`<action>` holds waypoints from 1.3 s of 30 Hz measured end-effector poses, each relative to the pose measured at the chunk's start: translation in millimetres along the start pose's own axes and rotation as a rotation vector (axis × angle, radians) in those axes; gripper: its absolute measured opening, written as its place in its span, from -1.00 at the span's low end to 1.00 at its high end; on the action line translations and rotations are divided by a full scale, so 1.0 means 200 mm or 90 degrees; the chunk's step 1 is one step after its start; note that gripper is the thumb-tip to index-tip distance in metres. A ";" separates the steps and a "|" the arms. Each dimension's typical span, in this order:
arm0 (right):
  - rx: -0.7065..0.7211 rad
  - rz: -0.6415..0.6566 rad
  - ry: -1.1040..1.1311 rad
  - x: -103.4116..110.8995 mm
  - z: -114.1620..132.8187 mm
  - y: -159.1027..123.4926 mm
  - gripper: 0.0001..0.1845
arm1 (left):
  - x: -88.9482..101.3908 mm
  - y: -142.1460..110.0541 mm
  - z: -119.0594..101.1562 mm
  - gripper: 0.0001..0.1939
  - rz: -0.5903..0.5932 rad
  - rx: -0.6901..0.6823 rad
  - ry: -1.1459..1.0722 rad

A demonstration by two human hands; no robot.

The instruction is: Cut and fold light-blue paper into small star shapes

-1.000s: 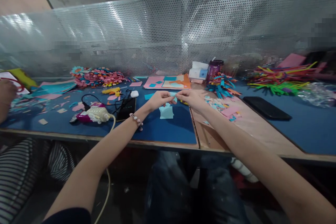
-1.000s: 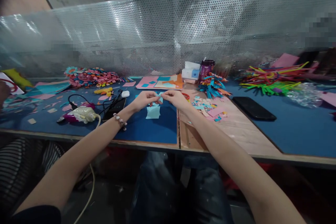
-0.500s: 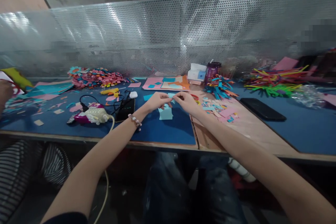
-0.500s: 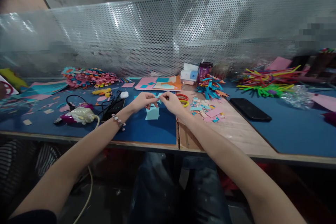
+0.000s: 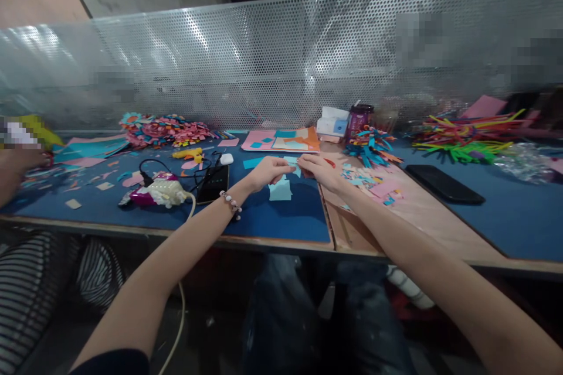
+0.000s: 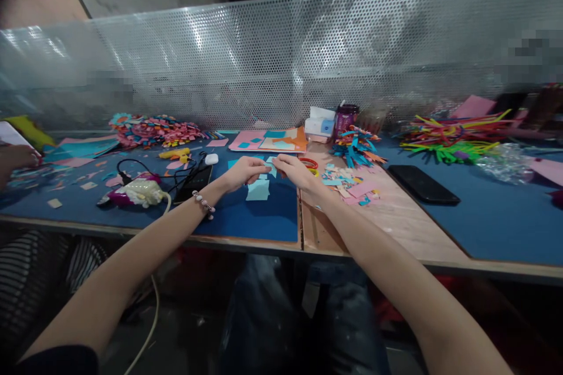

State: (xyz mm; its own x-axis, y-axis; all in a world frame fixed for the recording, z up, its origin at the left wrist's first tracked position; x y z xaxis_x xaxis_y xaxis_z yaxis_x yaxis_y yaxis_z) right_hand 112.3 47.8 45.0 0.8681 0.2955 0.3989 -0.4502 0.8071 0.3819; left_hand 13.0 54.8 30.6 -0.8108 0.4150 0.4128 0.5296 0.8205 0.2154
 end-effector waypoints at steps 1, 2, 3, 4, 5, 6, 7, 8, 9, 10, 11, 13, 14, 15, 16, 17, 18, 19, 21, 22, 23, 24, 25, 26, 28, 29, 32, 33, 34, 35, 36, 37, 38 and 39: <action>0.009 0.019 -0.008 -0.01 0.02 0.00 -0.65 | -0.01 0.00 0.00 -0.69 0.007 0.006 -0.018; 0.014 0.033 -0.018 -0.02 0.03 -0.01 -0.67 | -0.02 0.00 0.01 -0.70 0.018 0.016 -0.041; 0.016 0.047 -0.029 -0.03 0.04 -0.01 -0.68 | -0.03 0.00 0.02 -0.71 0.031 0.026 -0.066; 0.014 0.060 -0.037 -0.04 0.05 -0.02 -0.69 | -0.04 -0.01 0.02 -0.72 0.046 0.035 -0.094; 0.011 0.070 -0.039 -0.05 0.06 -0.02 -0.69 | -0.05 -0.01 0.02 -0.72 0.060 0.042 -0.120; 0.009 0.079 -0.038 -0.06 0.06 -0.03 -0.68 | -0.06 -0.01 0.02 -0.72 0.072 0.046 -0.144; 0.008 0.087 -0.034 -0.07 0.06 -0.03 -0.68 | -0.06 -0.01 0.02 -0.73 0.082 0.048 -0.164; 0.009 0.093 -0.028 -0.07 0.06 -0.03 -0.67 | -0.06 -0.01 0.02 -0.73 0.090 0.050 -0.177; 0.011 0.098 -0.019 -0.08 0.05 -0.03 -0.66 | -0.06 -0.01 0.02 -0.73 0.095 0.053 -0.185; 0.012 0.101 -0.009 -0.08 0.04 -0.03 -0.65 | -0.06 -0.01 0.03 -0.73 0.098 0.056 -0.188; 0.012 0.103 0.002 -0.09 0.03 -0.03 -0.64 | -0.06 -0.01 0.03 -0.72 0.100 0.060 -0.185; 0.007 0.102 0.016 -0.09 0.00 -0.02 -0.63 | -0.06 -0.01 0.04 -0.72 0.100 0.067 -0.167; 0.004 0.098 0.012 -0.09 -0.01 -0.02 -0.62 | -0.06 -0.01 0.05 -0.71 0.100 0.070 -0.152; 0.003 0.093 0.003 -0.09 -0.01 -0.01 -0.62 | -0.05 0.00 0.05 -0.71 0.101 0.073 -0.134; 0.001 0.086 -0.011 -0.09 -0.01 -0.01 -0.63 | -0.04 0.00 0.05 -0.70 0.104 0.076 -0.115; 0.000 0.078 -0.023 -0.08 -0.02 0.00 -0.63 | -0.03 0.00 0.05 -0.70 0.106 0.079 -0.095; -0.002 0.072 -0.032 -0.07 -0.02 0.00 -0.64 | -0.01 0.00 0.05 -0.68 0.107 0.084 -0.074; -0.005 0.066 -0.035 -0.07 -0.02 0.00 -0.64 | 0.03 0.00 0.04 -0.67 0.099 0.082 -0.053; -0.015 0.053 -0.025 -0.04 -0.02 0.00 -0.65 | 0.14 0.01 0.04 -0.61 0.059 0.067 -0.012; -0.023 0.046 -0.016 -0.02 -0.03 0.00 -0.65 | 0.21 0.01 0.04 -0.58 0.018 0.055 0.009; -0.034 0.039 -0.006 -0.01 -0.04 0.00 -0.65 | 0.30 0.01 0.04 -0.56 -0.033 0.051 0.025; -0.046 0.032 0.005 0.01 -0.06 -0.01 -0.65 | 0.37 0.01 0.06 -0.55 -0.077 0.054 0.047; -0.059 0.027 0.017 0.02 -0.08 -0.01 -0.64 | 0.44 0.00 0.07 -0.55 -0.113 0.056 0.080; -0.072 0.026 0.033 0.03 -0.09 -0.01 -0.64 | 0.49 0.00 0.09 -0.56 -0.142 0.063 0.120; -0.091 0.034 0.074 0.02 -0.12 -0.01 -0.62 | 0.53 0.00 0.11 -0.61 -0.160 0.078 0.167; -0.097 0.044 0.093 0.00 -0.13 -0.01 -0.61 | 0.53 0.00 0.11 -0.62 -0.154 0.081 0.179; -0.086 0.055 0.090 -0.05 -0.11 0.00 -0.59 | 0.44 0.00 0.07 -0.60 -0.098 0.062 0.171; -0.073 0.052 0.068 -0.07 -0.10 0.00 -0.59 | 0.39 0.00 0.05 -0.59 -0.058 0.052 0.149; -0.057 0.048 0.041 -0.09 -0.08 0.01 -0.58 | 0.31 0.00 0.03 -0.59 0.002 0.045 0.112; -0.041 0.042 0.016 -0.10 -0.06 0.02 -0.58 | 0.24 0.00 0.02 -0.59 0.068 0.041 0.076; -0.029 0.038 -0.002 -0.11 -0.04 0.03 -0.57 | 0.18 -0.01 0.00 -0.60 0.117 0.033 0.054; -0.020 0.032 -0.015 -0.13 -0.03 0.04 -0.56 | 0.14 -0.01 -0.02 -0.61 0.143 0.018 0.043; -0.013 0.022 -0.023 -0.13 -0.01 0.06 -0.56 | 0.11 -0.01 -0.03 -0.62 0.163 0.005 0.038; -0.007 0.012 -0.026 -0.14 0.00 0.08 -0.56 | 0.11 -0.01 -0.04 -0.63 0.162 -0.011 0.028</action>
State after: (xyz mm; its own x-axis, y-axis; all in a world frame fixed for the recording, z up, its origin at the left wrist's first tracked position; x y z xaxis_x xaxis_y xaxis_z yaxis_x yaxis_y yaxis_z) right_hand 81.7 51.6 40.5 0.8503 0.2895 0.4396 -0.4637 0.8072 0.3653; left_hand -4.7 59.5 45.8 -0.6398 0.5890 0.4937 0.7193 0.6851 0.1148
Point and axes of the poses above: each hand's wrist, its own y-axis towards the middle knuckle, its own x-axis out of the back of the hand, z = x × y, the point moved 10 cm from there along y, towards the middle knuckle, and after that the axes turned 3 degrees about z, right-handed, at the moved point
